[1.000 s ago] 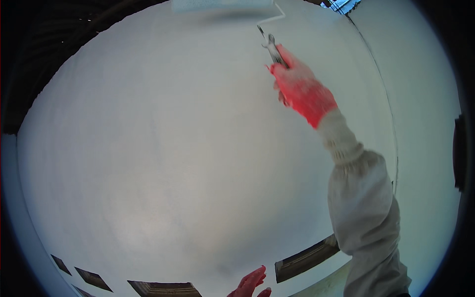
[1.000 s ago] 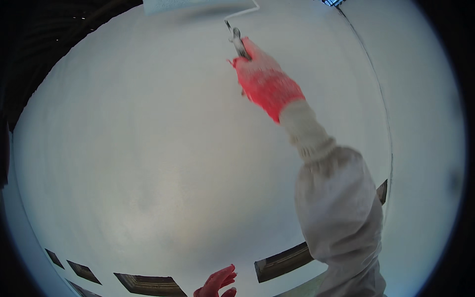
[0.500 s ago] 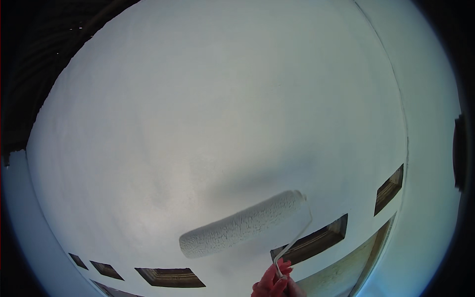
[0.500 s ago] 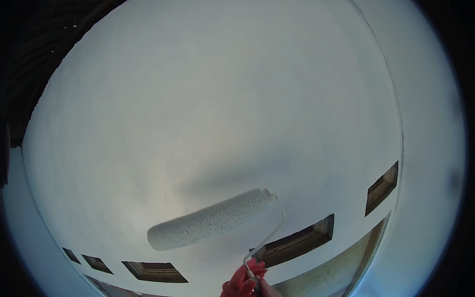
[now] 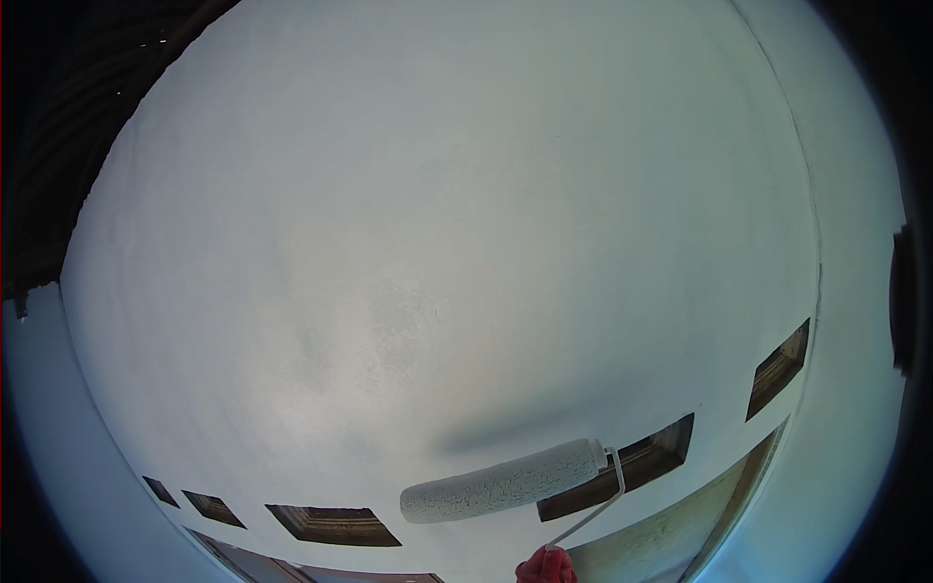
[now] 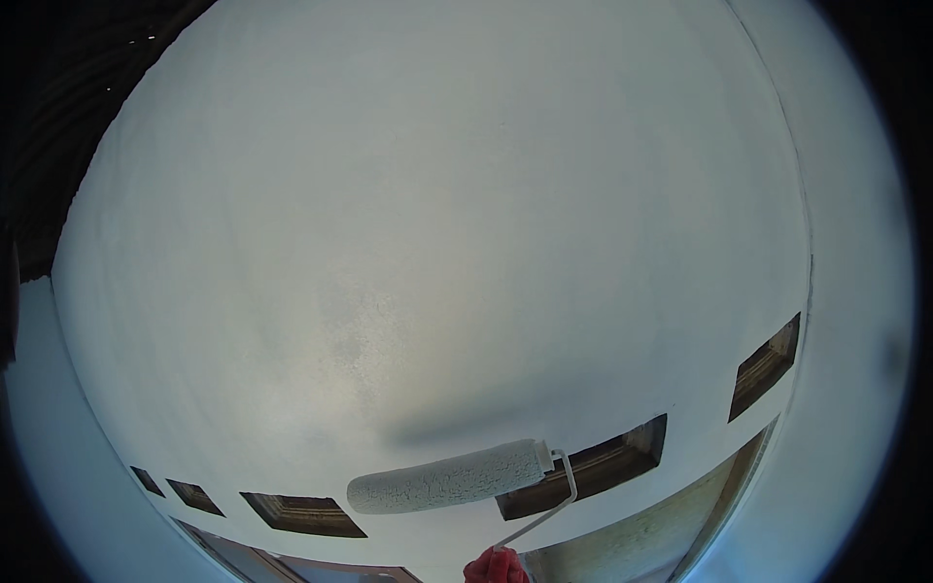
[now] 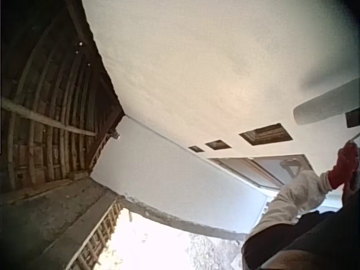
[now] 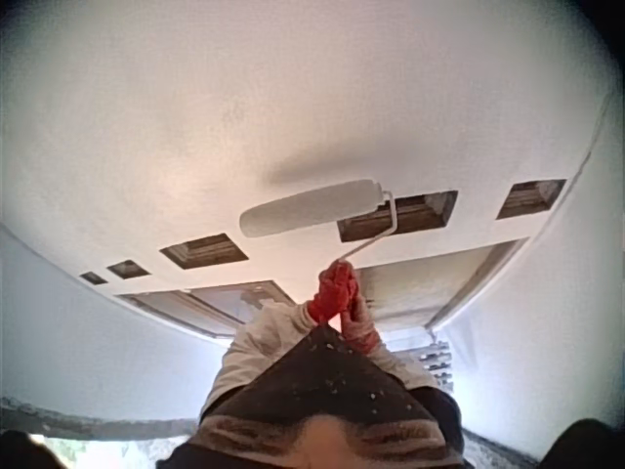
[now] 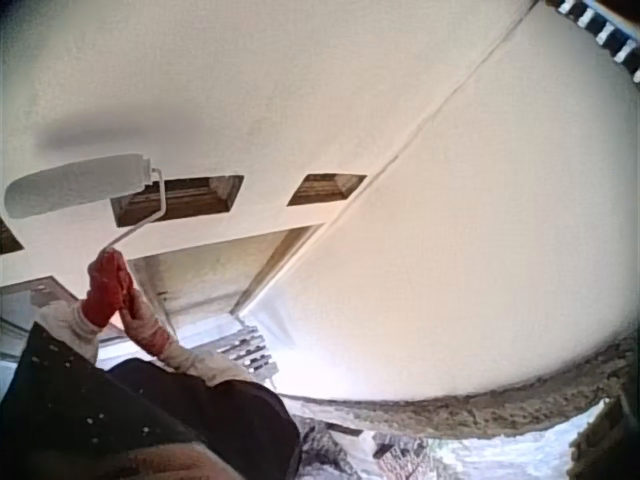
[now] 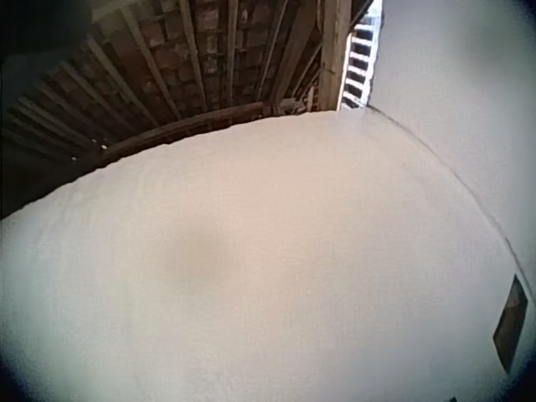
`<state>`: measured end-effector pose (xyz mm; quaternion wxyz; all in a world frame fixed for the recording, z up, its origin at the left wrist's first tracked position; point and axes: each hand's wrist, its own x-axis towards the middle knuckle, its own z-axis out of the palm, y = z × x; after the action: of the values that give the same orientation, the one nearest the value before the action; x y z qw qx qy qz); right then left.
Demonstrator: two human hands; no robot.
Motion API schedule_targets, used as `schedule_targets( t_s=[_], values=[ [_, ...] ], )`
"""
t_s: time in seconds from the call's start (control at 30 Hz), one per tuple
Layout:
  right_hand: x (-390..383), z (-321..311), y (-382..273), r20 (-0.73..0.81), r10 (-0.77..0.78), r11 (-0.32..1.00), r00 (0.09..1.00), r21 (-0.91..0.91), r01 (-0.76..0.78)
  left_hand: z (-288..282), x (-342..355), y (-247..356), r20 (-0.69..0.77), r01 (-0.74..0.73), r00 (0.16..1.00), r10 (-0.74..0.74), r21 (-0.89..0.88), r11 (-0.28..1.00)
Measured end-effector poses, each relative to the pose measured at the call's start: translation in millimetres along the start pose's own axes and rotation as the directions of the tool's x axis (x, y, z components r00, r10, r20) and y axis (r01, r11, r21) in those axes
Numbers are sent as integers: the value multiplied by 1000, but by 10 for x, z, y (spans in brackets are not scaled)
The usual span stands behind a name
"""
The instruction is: The person uses a paint roller to apply white paint to a ceiling, periodically moving the roller back and forth across different sections.
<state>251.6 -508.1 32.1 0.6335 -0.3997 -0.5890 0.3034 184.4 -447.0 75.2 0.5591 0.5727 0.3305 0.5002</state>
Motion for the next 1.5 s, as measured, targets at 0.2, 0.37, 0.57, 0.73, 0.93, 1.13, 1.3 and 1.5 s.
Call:
schedule_targets(
  t_s=[0.2, 0.37, 0.57, 0.73, 0.93, 1.13, 1.3, 1.5],
  values=[
    [-21, 43, 37, -9, -15, 1000, 1000, -25, 15, 4, 15, -38, 45, -81, 996, 78, 88, 993],
    [-160, 89, 122, -30, -49, 997, 998, -55, 47, -58, -10, -38, 82, -47, 996, 44, 36, 998],
    [-284, 248, 205, -102, 24, 985, 994, 174, -6, -203, -35, -114, 134, -59, 990, 35, 174, 983],
    [-196, 226, 221, -141, 77, 994, 987, 86, -65, -305, 84, -35, 250, 208, 930, -272, 252, 945],
    [452, 95, 34, -244, 25, 998, 970, -49, -39, -5, 232, 680, 141, -435, 900, 411, 315, 844],
    [1599, -114, -1095, -301, -26, 963, 953, -262, -56, -120, 329, 918, 86, -622, 778, 622, 244, 744],
    [956, -68, -381, -319, 208, 894, 925, -321, -312, -267, 166, 604, 224, -564, 825, 518, 302, 768],
    [1081, 50, -631, -319, 241, 939, 916, -163, -304, -296, 134, 508, 273, -472, 879, 391, 379, 796]
  ],
)
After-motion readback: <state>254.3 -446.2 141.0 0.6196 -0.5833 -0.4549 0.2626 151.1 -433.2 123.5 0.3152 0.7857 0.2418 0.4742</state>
